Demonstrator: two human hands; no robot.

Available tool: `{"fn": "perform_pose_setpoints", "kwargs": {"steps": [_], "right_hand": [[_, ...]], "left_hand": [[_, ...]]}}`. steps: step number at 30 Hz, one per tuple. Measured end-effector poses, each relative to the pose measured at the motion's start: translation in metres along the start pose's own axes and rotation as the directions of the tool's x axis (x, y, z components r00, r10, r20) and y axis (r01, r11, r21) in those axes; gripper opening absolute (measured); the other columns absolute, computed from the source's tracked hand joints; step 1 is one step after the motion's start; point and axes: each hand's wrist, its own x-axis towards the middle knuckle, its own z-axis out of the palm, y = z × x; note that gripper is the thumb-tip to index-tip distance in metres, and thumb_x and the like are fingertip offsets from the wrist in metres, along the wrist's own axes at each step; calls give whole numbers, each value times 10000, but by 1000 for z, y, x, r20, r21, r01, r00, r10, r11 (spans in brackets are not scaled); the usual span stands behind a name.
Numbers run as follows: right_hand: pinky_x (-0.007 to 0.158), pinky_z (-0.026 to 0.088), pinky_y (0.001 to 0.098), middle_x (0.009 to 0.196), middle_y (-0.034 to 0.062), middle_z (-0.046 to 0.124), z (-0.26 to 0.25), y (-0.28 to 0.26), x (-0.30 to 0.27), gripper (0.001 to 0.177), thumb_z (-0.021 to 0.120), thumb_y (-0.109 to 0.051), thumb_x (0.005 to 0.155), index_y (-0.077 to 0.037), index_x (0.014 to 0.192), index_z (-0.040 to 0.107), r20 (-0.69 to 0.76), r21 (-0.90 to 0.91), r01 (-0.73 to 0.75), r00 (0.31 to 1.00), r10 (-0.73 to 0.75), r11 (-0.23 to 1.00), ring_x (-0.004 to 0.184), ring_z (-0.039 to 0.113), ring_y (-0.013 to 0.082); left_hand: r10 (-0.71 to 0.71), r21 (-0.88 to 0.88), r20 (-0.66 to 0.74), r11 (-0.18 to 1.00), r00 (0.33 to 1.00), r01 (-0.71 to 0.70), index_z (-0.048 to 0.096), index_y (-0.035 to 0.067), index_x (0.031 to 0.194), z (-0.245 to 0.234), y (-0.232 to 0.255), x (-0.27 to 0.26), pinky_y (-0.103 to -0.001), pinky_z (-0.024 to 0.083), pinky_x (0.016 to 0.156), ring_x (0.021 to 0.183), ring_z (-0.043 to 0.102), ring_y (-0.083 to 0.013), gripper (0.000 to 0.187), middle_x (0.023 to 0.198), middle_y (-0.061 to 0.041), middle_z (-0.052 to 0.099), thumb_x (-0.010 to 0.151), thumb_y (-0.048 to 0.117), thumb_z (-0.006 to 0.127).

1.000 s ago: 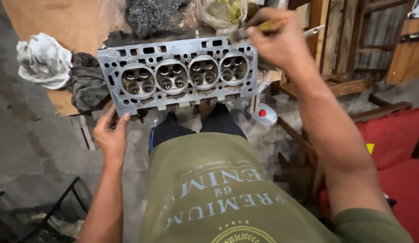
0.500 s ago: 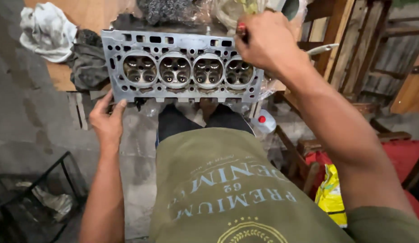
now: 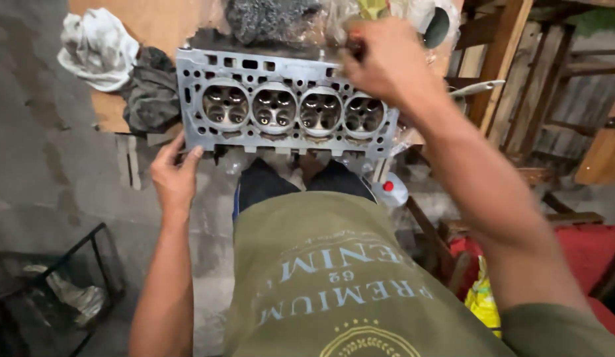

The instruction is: Cleaning the valve seats of an engine cylinder head using a brush and cleaning solution

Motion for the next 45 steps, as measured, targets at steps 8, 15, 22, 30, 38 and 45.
{"fn": "perform_pose_setpoints", "kwargs": {"steps": [8,15,22,30,38,45], "right_hand": [[790,613,503,1119,231,719,-5,-19,-7,267,632,-210,1015,-78,1245,665,71,-135,-143,986,153,981,907,717,363],[900,657,397,1110,162,762,29,-79,25,58,608,-63,1000,-74,1007,665,49,205,142,987,-155,968,1046,756,313],[596,574,278,934,115,755,29,-113,34,138,676,-222,1049,-87,1030,691,106,-17,1,994,0,1000,685,671,208],[621,660,360,830,133,731,35,-133,44,153,524,-151,1063,-96,1018,659,147,-307,29,989,17,951,661,709,263],[670,591,464,747,110,663,56,-123,71,170,554,-132,1003,-70,875,648,119,-375,111,990,-71,921,638,610,270],[585,665,296,894,139,703,37,-171,59,128,570,-83,1034,-83,1083,688,176,-397,-233,930,323,888,636,646,231]], "left_hand": [[62,-68,-17,996,998,-63,689,12,1306,8,-22,-6,-301,527,794,816,621,-162,435,1043,-99,687,915,162,807],[14,-177,12,984,1000,-12,683,37,1305,0,2,-1,-298,552,847,966,663,-167,410,1129,-110,690,921,156,762],[6,-152,-24,988,1000,-9,701,52,1285,1,0,-1,-267,550,771,814,676,-150,421,1035,-68,687,895,182,793],[58,-182,-8,982,998,-59,705,43,1263,-4,5,4,-288,590,746,811,715,-172,402,1059,-91,709,883,136,799],[64,-78,38,995,997,-61,711,92,1284,-15,6,7,-325,518,784,816,690,-208,414,930,-70,679,895,213,778],[96,-29,52,995,994,-95,717,103,1272,-16,0,11,-356,516,797,867,699,-244,419,1032,-67,717,893,266,786]]}}
